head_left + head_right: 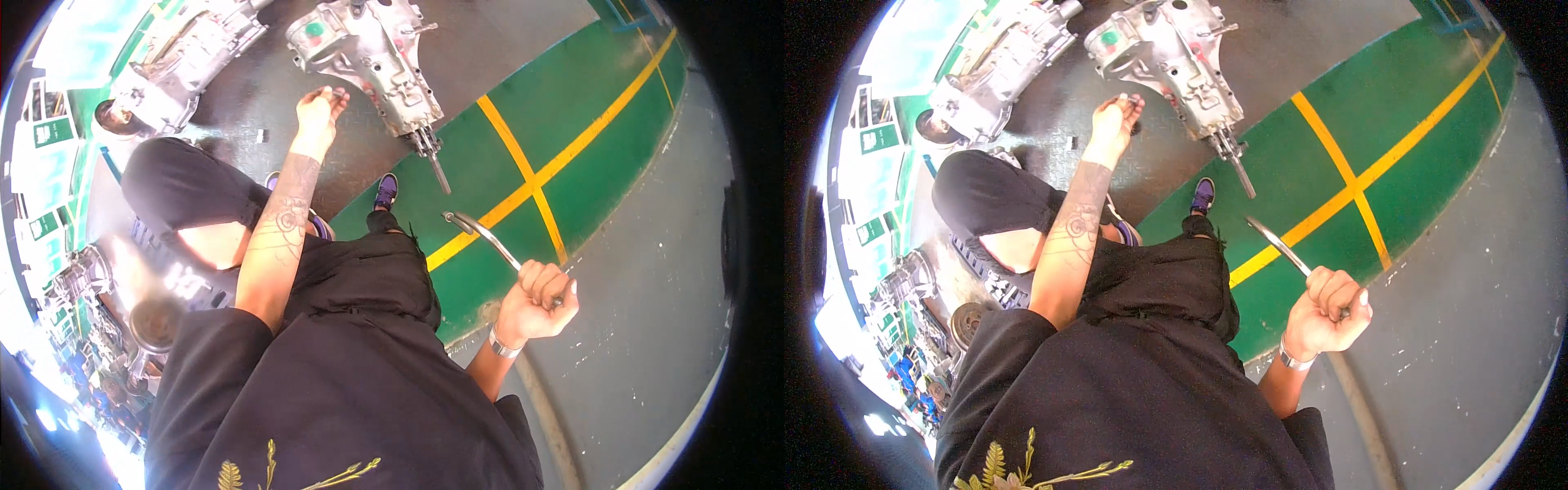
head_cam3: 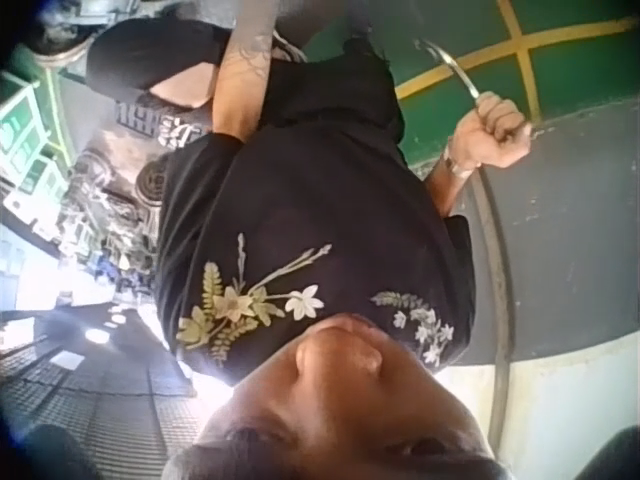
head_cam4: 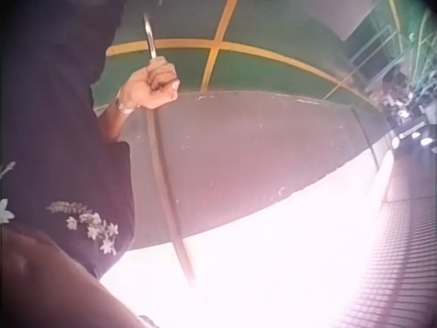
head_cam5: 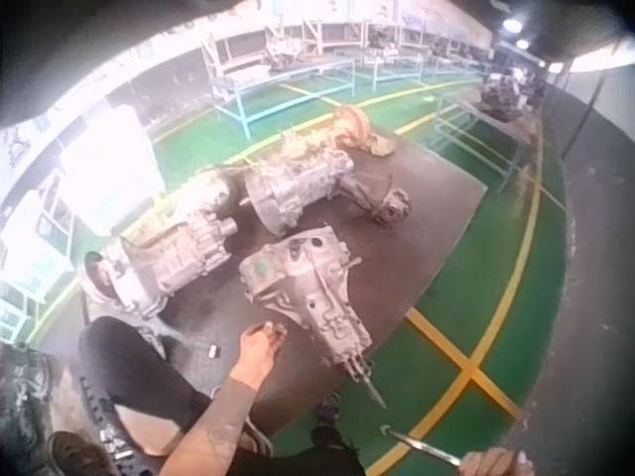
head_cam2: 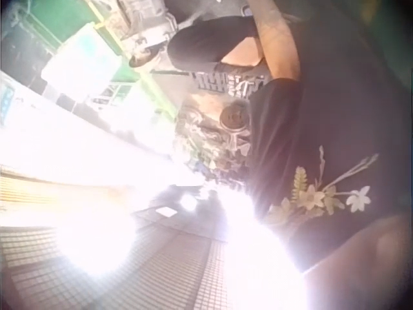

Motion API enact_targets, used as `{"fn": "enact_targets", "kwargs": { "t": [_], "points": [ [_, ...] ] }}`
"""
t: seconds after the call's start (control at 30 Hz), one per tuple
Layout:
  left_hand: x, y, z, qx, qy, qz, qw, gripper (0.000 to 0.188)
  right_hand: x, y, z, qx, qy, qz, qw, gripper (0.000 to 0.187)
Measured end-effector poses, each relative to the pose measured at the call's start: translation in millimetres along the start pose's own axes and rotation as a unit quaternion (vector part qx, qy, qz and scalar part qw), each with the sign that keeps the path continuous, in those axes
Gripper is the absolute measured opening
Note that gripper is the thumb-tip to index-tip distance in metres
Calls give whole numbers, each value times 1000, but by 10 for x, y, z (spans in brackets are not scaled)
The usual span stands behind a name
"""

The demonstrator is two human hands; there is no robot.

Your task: Disassembling and inspecting gears and components within a mechanical gearbox assembly.

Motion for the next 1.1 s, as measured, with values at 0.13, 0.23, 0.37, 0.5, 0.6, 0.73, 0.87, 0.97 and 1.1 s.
{"fn": "enact_targets", "kwargs": {
  "t": [0.13, 0.23, 0.37, 0.5, 0.6, 0.73, 0.87, 0.97, 1.1],
  "points": [
    [-45, 46, 126, 55, -70, 104, 991, 18, 3, 76, 58, -12, -44, 16, 999, 44],
    [113, 95, 443, 149, -42, 257, 954, 19, 38, 75, 118, 15, -39, 34, 999, 45],
    [178, 33, 663, 342, -32, 412, 844, 18, 42, 96, 81, 49, -42, 55, 996, 44],
    [28, -193, 633, 418, -59, 337, 842, 18, -17, 80, 20, 38, -29, 38, 998, 43],
    [-253, -469, 534, 399, -133, 292, 859, 19, -65, 127, -76, 21, 2, 35, 999, 43],
    [-359, -735, 384, 465, -81, 323, 820, 14, -72, 189, -147, -5, 14, 36, 999, 43],
    [-398, -541, 295, 493, -82, 339, 797, 15, -44, 191, -215, -11, 12, 39, 999, 43],
    [-974, 368, 411, 441, 9, 425, 791, 16, -29, 254, -252, -27, -1, 51, 998, 43],
    [-2145, 1775, 17, 278, 176, 578, 747, 17, -24, 470, -177, -50, -16, 100, 994, 44]
  ]
}}
Point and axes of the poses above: each hand's wrist, its own x-axis towards the middle knuckle, its own z-axis out of the palm, y = z × x, the point moved 1 cm from there along x, towards the middle knuckle, and after that the axes turned 11 degrees about -z, right-handed, at the moved point
